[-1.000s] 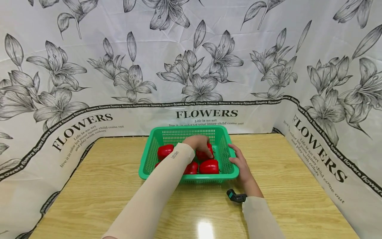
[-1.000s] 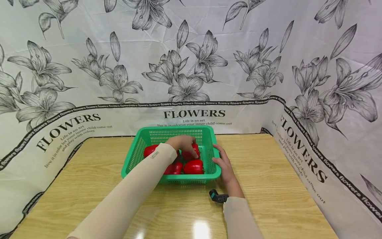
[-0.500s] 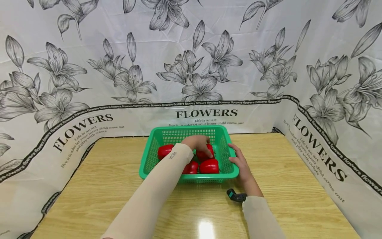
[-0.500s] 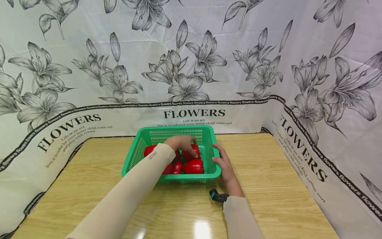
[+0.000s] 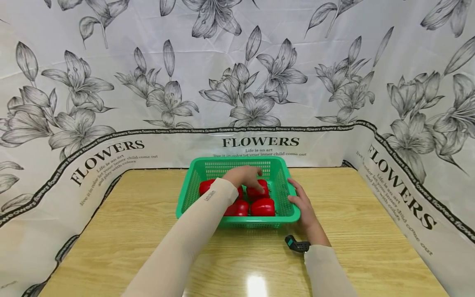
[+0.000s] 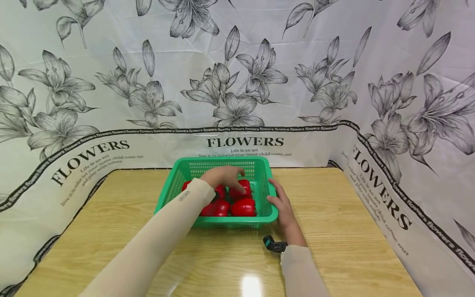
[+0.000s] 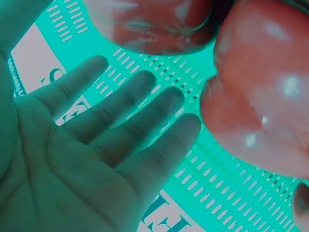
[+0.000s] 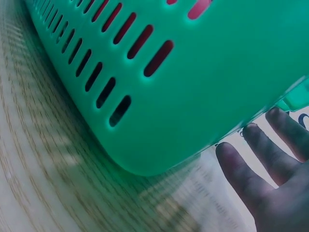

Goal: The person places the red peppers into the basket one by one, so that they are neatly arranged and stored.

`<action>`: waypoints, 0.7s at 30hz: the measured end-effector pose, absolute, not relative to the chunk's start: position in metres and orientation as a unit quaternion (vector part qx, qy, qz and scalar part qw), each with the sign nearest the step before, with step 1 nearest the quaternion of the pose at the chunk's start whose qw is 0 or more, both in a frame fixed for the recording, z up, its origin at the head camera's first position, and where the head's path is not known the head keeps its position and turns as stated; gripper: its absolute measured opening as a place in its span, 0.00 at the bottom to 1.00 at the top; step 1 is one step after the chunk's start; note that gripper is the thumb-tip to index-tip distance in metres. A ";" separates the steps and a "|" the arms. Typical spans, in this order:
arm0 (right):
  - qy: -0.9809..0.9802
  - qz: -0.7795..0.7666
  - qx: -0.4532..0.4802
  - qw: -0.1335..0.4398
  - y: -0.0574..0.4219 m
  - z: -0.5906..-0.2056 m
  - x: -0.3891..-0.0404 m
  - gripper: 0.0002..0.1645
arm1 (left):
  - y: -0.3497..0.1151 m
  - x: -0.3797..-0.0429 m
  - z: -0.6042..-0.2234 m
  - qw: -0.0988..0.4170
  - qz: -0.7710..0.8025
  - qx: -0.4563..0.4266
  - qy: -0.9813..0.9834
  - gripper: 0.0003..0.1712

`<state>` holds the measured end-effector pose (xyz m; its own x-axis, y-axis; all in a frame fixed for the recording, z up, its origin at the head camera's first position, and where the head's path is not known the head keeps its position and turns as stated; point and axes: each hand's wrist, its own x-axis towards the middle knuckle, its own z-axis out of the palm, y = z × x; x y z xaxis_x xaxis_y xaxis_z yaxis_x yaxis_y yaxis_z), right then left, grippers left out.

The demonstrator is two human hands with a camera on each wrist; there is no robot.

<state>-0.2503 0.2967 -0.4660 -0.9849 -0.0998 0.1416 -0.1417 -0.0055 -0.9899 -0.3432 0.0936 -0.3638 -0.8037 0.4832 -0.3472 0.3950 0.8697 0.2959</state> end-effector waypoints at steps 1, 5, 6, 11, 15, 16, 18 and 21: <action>-0.705 0.704 0.086 0.013 0.297 -0.466 -0.250 0.33 | 0.093 -0.342 -0.362 0.208 0.106 0.232 0.944 0.41; -0.711 0.697 0.091 0.011 0.301 -0.467 -0.251 0.31 | 0.088 -0.340 -0.358 0.193 0.109 0.232 0.947 0.41; -0.711 0.697 0.092 0.009 0.302 -0.467 -0.251 0.31 | 0.086 -0.340 -0.357 0.188 0.112 0.233 0.948 0.41; -0.713 0.694 0.100 0.016 0.312 -0.466 -0.253 0.30 | 0.078 -0.340 -0.354 0.147 0.130 0.251 0.948 0.39; -0.726 0.680 0.095 0.037 0.320 -0.462 -0.249 0.31 | 0.069 -0.339 -0.351 0.099 0.144 0.267 0.948 0.35; -0.725 0.681 0.094 0.041 0.321 -0.460 -0.247 0.31 | 0.066 -0.338 -0.350 0.089 0.146 0.268 0.948 0.34; -0.729 0.676 0.093 0.054 0.325 -0.455 -0.243 0.31 | 0.061 -0.337 -0.348 0.069 0.148 0.270 0.949 0.33; -0.738 0.665 0.088 0.077 0.331 -0.447 -0.238 0.31 | 0.051 -0.335 -0.345 0.039 0.149 0.273 0.950 0.30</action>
<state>-0.2382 0.3308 -0.4472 -0.9726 -0.0264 0.2309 -0.2324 0.1008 -0.9674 -0.3354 0.0515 -0.3454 -0.8481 0.5298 0.0069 0.5064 0.8068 0.3044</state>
